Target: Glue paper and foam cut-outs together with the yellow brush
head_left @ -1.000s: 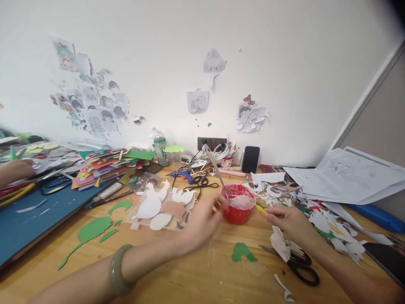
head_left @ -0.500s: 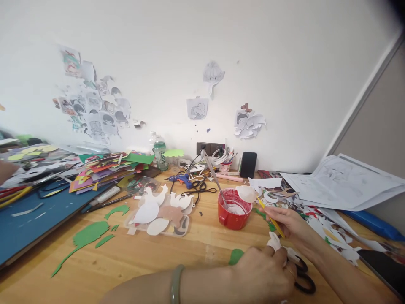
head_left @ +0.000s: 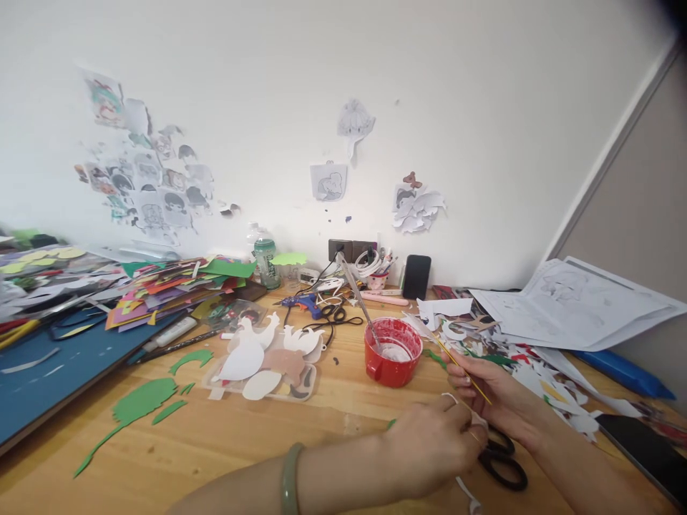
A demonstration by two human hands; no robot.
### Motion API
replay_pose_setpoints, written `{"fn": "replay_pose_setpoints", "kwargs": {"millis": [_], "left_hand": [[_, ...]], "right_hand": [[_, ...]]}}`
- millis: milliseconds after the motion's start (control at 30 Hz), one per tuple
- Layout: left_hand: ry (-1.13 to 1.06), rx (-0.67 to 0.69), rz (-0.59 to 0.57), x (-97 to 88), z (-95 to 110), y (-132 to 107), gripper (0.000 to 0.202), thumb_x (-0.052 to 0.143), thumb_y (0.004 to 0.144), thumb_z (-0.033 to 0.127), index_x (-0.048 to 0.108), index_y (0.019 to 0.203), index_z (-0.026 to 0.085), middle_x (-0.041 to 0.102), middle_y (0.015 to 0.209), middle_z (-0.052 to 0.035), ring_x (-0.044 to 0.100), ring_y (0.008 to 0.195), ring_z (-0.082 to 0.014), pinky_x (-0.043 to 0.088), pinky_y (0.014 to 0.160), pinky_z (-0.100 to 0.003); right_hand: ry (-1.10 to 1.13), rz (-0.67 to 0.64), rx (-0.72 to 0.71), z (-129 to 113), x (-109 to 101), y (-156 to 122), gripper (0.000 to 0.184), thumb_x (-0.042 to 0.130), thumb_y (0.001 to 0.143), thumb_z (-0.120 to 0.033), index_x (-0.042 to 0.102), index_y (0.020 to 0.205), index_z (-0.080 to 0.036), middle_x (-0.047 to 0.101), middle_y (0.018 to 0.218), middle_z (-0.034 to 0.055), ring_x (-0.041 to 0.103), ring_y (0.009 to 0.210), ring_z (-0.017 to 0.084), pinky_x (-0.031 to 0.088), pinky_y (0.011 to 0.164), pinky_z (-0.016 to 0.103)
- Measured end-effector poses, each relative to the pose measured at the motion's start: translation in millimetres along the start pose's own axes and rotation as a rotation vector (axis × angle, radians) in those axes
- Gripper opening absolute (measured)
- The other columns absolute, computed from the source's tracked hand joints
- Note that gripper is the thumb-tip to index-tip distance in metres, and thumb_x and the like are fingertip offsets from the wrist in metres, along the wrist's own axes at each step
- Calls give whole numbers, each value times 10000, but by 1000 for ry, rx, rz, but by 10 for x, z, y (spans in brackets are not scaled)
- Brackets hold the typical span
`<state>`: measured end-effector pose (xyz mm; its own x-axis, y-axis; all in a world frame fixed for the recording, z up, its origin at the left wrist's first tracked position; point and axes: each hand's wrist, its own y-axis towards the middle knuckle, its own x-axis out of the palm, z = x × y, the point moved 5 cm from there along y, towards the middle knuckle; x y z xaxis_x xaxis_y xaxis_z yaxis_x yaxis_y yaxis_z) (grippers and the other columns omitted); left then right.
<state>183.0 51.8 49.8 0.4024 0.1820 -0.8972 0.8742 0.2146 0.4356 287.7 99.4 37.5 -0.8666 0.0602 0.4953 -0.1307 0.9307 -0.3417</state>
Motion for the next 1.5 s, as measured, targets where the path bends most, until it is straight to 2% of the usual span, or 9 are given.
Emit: {"fn": "replay_pose_setpoints", "kwargs": {"millis": [167, 300, 500, 600, 800, 1033, 1233, 1367, 1500], "left_hand": [[-79, -30, 75, -341, -133, -271, 248, 328, 917, 170, 463, 1120, 125, 574, 948, -68, 518, 845, -171, 447, 686, -256], [-343, -193, 195, -518, -337, -553, 309, 378, 895, 167, 453, 1190, 121, 588, 949, -93, 525, 814, -160, 445, 721, -257], [-974, -643, 355, -580, -668, -875, 220, 531, 832, 220, 633, 1021, 169, 605, 908, -62, 548, 848, -157, 423, 747, -243], [-1248, -819, 512, -583, -780, -944, 170, 596, 775, 249, 679, 879, 145, 627, 882, -62, 556, 826, -169, 424, 734, -251], [-1488, -1034, 741, -578, -929, -1012, 252, 695, 660, 341, 674, 785, 124, 639, 773, -40, 547, 717, -136, 419, 698, -244], [-1654, -1116, 766, -463, -910, -968, 296, 698, 657, 330, 653, 844, 105, 624, 812, -52, 544, 719, -112, 420, 657, -214], [-1768, -1166, 760, -376, -857, -878, 321, 702, 649, 331, 631, 874, 114, 623, 806, -49, 563, 697, -118, 431, 591, -200], [-1805, -1143, 748, -371, -833, -857, 324, 697, 653, 339, 618, 876, 118, 625, 831, -53, 571, 714, -121, 422, 579, -190], [-1794, -1123, 708, -376, -823, -852, 328, 690, 655, 353, 615, 872, 118, 626, 843, -58, 576, 740, -138, 418, 596, -202]], "right_hand": [[186, -28, 93, 26, 67, -15, 128, 445, 869, -136, 503, 760, -101, 377, 575, -48, 335, 396, 2, 285, 326, 91], [295, -57, 182, 47, 185, -81, 167, 306, 901, -83, 445, 811, -106, 347, 589, -58, 316, 354, -13, 229, 281, 67], [415, -107, 242, 91, 441, -217, 102, 313, 894, -56, 390, 895, -122, 334, 597, -76, 338, 342, -11, 224, 272, 59], [453, -131, 251, 133, 562, -268, 123, 334, 879, -29, 371, 900, -145, 340, 591, -86, 352, 343, -15, 218, 278, 46], [705, -129, 343, 251, 734, -373, 194, 353, 832, 19, 363, 884, -168, 345, 572, -92, 359, 346, 2, 249, 299, 51], [804, 8, 391, 319, 845, -350, 241, 329, 793, 32, 359, 880, -191, 335, 557, -92, 354, 337, 15, 242, 290, 55], [737, 126, 396, 312, 822, -385, 189, 303, 850, -50, 334, 759, -213, 322, 559, -82, 319, 302, 13, 200, 254, 71], [662, 236, 369, 289, 813, -438, 215, 277, 871, -65, 334, 726, -213, 305, 560, -80, 290, 289, 8, 180, 240, 71], [643, 218, 397, 283, 809, -447, 199, 392, 798, 11, 386, 802, -188, 307, 587, -82, 299, 305, -2, 205, 247, 68]]}}
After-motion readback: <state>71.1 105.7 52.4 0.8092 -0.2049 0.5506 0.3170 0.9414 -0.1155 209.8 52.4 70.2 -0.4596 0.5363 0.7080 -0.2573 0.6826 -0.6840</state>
